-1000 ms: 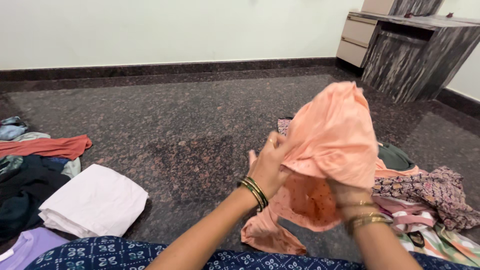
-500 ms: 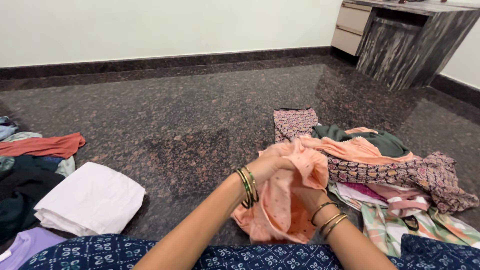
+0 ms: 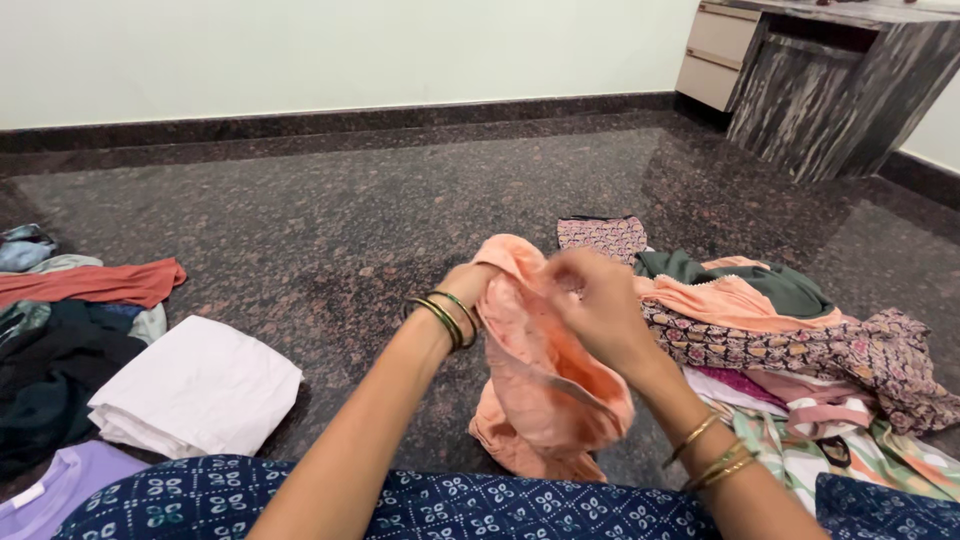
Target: The person folds a white pair of shorts and a peach-colored pair of shorts on the floor. They smooth the fabric, fold the legs inward, and then fold the garments in half before stacking them.
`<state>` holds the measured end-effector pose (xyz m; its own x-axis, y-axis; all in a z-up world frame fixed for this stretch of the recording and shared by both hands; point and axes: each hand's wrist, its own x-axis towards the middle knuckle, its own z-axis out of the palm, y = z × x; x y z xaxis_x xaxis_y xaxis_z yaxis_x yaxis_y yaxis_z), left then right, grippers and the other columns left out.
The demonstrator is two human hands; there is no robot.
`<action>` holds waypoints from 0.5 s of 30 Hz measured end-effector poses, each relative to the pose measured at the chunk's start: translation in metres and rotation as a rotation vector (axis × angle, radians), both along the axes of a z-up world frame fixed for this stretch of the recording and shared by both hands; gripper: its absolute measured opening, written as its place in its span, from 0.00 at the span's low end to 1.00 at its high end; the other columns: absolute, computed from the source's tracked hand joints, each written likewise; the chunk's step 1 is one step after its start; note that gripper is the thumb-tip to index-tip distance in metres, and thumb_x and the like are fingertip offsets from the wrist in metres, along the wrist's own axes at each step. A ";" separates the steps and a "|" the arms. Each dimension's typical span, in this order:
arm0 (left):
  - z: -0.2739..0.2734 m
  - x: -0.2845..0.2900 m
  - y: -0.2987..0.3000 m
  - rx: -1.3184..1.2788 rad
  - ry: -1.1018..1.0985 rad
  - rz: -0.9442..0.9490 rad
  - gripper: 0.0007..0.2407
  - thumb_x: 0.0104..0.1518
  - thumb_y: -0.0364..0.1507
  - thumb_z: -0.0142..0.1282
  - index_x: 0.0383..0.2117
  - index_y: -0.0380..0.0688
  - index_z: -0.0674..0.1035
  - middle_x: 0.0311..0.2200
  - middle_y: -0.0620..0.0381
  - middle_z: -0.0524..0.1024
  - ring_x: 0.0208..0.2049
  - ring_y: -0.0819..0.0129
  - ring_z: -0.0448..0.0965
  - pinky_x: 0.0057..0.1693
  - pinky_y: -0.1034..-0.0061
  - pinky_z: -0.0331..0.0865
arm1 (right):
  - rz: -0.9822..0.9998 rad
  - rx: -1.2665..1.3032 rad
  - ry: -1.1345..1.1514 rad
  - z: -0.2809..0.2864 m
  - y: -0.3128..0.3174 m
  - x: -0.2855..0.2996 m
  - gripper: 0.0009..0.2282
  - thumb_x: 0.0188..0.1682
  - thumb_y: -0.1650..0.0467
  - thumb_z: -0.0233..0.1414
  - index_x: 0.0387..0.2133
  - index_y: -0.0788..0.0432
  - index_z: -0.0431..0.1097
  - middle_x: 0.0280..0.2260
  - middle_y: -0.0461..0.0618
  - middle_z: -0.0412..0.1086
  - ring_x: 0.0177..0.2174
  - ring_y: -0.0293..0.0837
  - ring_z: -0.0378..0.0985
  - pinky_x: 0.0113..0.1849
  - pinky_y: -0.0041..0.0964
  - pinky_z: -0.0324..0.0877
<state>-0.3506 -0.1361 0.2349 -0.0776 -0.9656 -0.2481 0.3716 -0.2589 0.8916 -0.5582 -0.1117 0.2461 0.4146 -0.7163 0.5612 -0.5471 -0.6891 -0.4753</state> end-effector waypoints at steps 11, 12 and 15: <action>-0.007 0.014 -0.013 -0.433 -1.008 -0.152 0.14 0.50 0.31 0.70 0.37 0.35 0.82 0.32 0.54 0.81 0.33 0.68 0.78 0.41 0.72 0.73 | 0.359 0.784 -0.932 -0.026 -0.051 -0.012 0.19 0.39 0.71 0.50 0.43 0.65 0.77 0.33 0.48 0.74 0.29 0.38 0.72 0.31 0.37 0.70; -0.009 0.021 -0.017 -0.383 -1.188 -0.155 0.13 0.52 0.32 0.68 0.38 0.35 0.83 0.32 0.50 0.81 0.32 0.68 0.77 0.43 0.71 0.73 | 0.351 0.897 -0.928 -0.020 -0.050 -0.018 0.17 0.41 0.69 0.49 0.41 0.66 0.76 0.33 0.51 0.75 0.30 0.41 0.75 0.33 0.39 0.73; -0.016 0.026 -0.025 -0.345 -1.259 -0.144 0.14 0.55 0.34 0.62 0.41 0.37 0.86 0.34 0.48 0.83 0.33 0.70 0.77 0.46 0.70 0.73 | 0.223 0.803 -0.575 -0.015 -0.042 -0.029 0.17 0.42 0.65 0.55 0.37 0.68 0.74 0.32 0.58 0.77 0.32 0.47 0.79 0.36 0.43 0.76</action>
<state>-0.3249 -0.1611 0.2188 -0.0827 -0.9961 0.0304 -0.7700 0.0832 0.6326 -0.5877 -0.1539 0.2311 0.4035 -0.9090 0.1042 0.0133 -0.1080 -0.9941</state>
